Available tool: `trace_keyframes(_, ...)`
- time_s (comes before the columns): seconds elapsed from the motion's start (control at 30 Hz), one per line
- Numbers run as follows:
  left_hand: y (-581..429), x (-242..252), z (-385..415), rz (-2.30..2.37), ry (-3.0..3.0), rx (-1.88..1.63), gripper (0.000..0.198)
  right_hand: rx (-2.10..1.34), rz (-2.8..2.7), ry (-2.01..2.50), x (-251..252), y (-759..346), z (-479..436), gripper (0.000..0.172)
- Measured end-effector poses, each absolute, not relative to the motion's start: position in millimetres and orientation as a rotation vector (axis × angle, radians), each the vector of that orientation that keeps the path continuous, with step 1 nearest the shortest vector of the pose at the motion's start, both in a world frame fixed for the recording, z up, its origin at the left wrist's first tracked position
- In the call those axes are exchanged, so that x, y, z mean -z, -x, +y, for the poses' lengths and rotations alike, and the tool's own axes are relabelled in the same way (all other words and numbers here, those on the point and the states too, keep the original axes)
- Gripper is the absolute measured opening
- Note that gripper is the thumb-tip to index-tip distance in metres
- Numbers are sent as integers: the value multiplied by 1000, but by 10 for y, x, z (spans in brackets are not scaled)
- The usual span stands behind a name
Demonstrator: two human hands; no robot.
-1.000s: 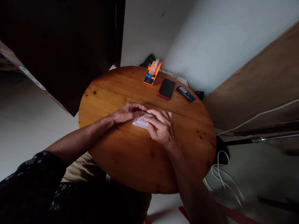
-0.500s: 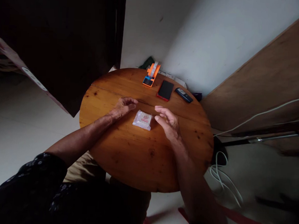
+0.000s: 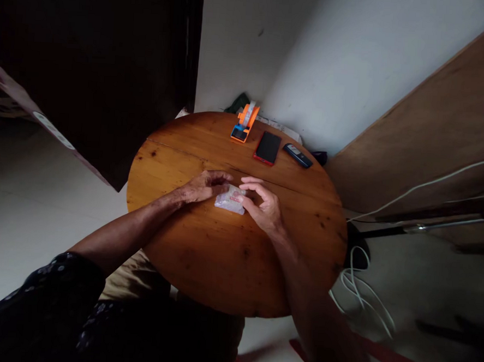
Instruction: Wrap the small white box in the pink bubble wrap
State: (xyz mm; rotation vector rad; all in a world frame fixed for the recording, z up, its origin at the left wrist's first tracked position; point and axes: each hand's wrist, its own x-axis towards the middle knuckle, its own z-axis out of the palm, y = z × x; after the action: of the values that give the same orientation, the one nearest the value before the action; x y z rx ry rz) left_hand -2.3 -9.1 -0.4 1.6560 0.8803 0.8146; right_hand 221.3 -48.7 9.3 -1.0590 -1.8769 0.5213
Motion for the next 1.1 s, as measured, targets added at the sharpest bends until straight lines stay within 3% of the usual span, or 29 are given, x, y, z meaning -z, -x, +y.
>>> trace_keyframes(0.07,23,-6,-103,852,-1629,-803,42,-468,-1847,1044,-99,-2191,-499,6)
trace_keyframes(0.37,-35,-84,-179,951,-1694,-798,47,-552,-1780,1125,-164,-2183,-533,14)
trace_keyframes(0.67,-103,-58,-278,715,-1520,-766,87,-635,-1636,1108,-186,-2213,-532,21)
trace_keyframes(1.1,-120,-50,-320,427,-1509,-749,101,-811,-1240,1162,-64,-2364,-351,28)
